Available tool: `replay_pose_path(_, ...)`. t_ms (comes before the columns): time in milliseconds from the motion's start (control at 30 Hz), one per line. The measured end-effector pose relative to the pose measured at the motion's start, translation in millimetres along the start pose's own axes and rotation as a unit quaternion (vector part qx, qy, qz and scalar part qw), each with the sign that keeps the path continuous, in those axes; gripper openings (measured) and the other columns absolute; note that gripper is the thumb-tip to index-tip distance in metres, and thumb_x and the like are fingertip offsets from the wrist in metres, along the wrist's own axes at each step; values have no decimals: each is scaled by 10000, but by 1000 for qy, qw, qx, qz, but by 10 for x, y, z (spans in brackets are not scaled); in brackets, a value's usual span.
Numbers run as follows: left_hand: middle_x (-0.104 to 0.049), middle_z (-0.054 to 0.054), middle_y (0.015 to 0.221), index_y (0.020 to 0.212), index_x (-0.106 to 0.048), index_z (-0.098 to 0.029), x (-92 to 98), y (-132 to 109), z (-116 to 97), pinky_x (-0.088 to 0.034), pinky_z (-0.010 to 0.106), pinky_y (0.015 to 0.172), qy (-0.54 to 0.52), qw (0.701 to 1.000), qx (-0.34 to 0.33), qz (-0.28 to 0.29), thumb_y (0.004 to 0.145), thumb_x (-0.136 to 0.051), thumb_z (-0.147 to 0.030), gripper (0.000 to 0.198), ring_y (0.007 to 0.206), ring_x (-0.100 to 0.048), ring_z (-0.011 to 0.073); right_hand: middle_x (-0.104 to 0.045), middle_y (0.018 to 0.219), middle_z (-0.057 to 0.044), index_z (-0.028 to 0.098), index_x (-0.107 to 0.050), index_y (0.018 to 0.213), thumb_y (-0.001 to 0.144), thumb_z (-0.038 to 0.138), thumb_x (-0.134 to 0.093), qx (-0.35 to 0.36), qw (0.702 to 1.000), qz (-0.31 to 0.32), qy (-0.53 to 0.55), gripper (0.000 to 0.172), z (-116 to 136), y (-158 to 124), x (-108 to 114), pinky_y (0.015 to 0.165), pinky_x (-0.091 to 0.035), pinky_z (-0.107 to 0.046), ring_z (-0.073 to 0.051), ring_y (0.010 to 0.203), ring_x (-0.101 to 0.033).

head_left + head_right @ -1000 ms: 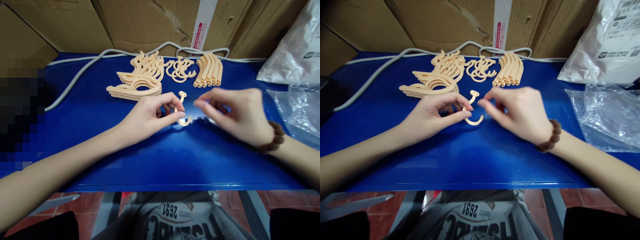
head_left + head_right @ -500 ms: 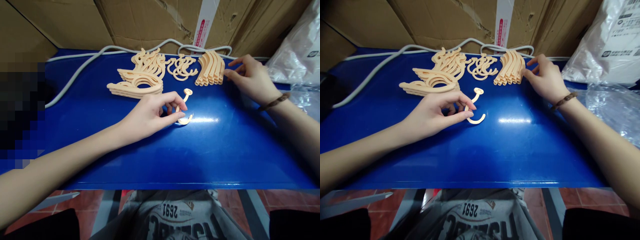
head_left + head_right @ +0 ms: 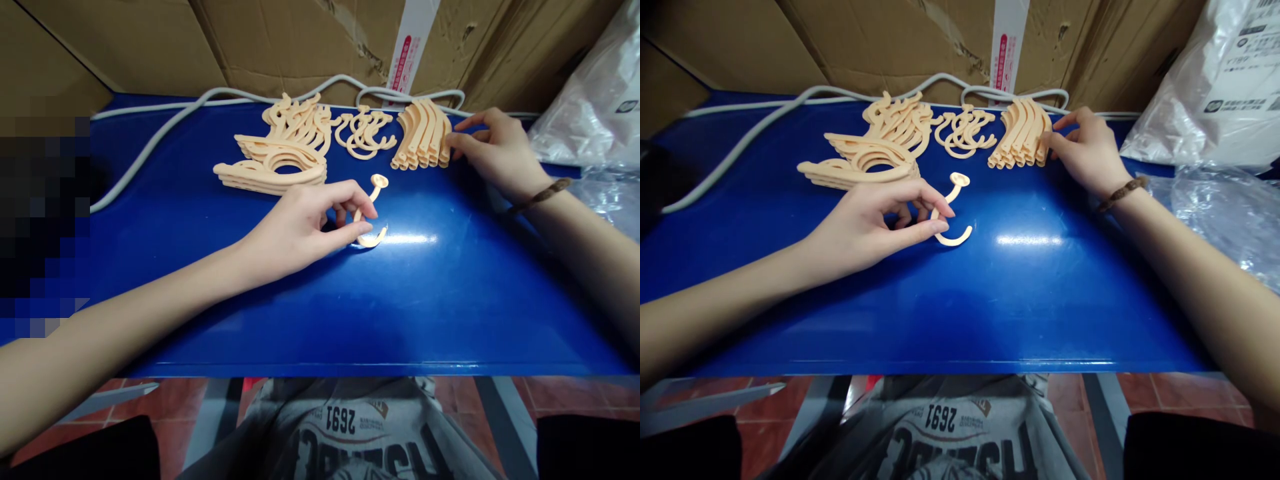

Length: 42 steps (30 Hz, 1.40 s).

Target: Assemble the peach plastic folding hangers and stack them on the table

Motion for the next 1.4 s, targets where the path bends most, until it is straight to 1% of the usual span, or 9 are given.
replay_pose_path(233,-762,22,899,1001,-767,-203,-4,1,9,-476,252,609,-2,1000,5,5,961,-704,-257,92,728,-637,130,-817,951,-185,16,-736,1244,903,186,-796,-38,999,-7,20,385,17,-7,16,696,-471,-277,-125,729,-690)
replay_pose_path(567,-769,18,887,1006,-780,-190,1,0,-15,-487,236,627,-3,1000,-3,9,970,-693,-217,98,730,-639,120,-796,976,-202,-35,-689,1343,881,26,-712,-56,995,-59,57,467,67,-17,194,622,-413,-286,-77,601,-527)
replay_pose_path(700,-805,35,984,1027,-828,-214,8,-2,-36,-515,238,682,-1,1000,-2,15,1005,-657,-210,173,851,-694,145,-723,832,-74,54,-661,1305,875,0,-681,-37,986,-111,119,434,252,-149,410,601,-383,-298,-101,607,-515)
replay_pose_path(767,-812,47,1019,1056,-843,-215,19,-2,-15,-528,246,696,-7,1000,13,8,1010,-665,-234,185,877,-707,159,-629,737,21,157,-655,1239,872,15,-669,6,982,-79,170,394,414,-285,412,634,-405,-292,-112,643,-557)
replay_pose_path(867,-806,55,1002,1070,-847,-206,24,0,37,-549,274,728,-35,998,44,-2,1027,-675,-318,210,859,-708,165,-629,716,38,253,-620,1054,862,116,-680,53,973,6,225,243,629,-575,291,579,-398,-283,-113,614,-559)
replay_pose_path(967,-778,69,943,985,-833,-190,15,5,78,-542,288,677,-97,993,64,-9,1054,-633,-500,375,814,-692,171,-678,774,42,276,-519,1082,834,159,-697,143,921,174,316,326,933,-948,18,560,-419,-255,-120,662,-604)
replay_pose_path(1067,-721,78,815,855,-785,-179,-7,6,137,-486,274,538,-170,980,101,-12,1020,-601,-689,566,701,-646,169,-670,742,72,270,-464,1117,906,192,-680,202,897,265,291,312,1103,-1266,-182,573,-458,-269,-115,607,-591)
replay_pose_path(1267,-761,103,836,880,-790,-148,-61,13,217,-484,205,440,-249,953,173,-3,1040,-630,-585,493,672,-664,157,-722,817,78,270,-465,1159,983,258,-689,275,881,292,253,286,1192,-1505,-302,636,-505,-268,-111,663,-649)
replay_pose_path(1400,-786,104,843,882,-792,-134,-110,21,259,-500,178,440,-300,935,191,18,1067,-572,-416,403,674,-693,155,-746,830,43,250,-534,1172,1037,345,-658,289,903,245,204,206,1129,-1415,-257,624,-484,-269,-128,692,-664)
Point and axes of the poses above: each hand's wrist, its own y-axis towards the middle knuckle, its own x-axis out of the back of the hand, z = x × y, the point moved 8 cm from there along y, towards the middle knuckle
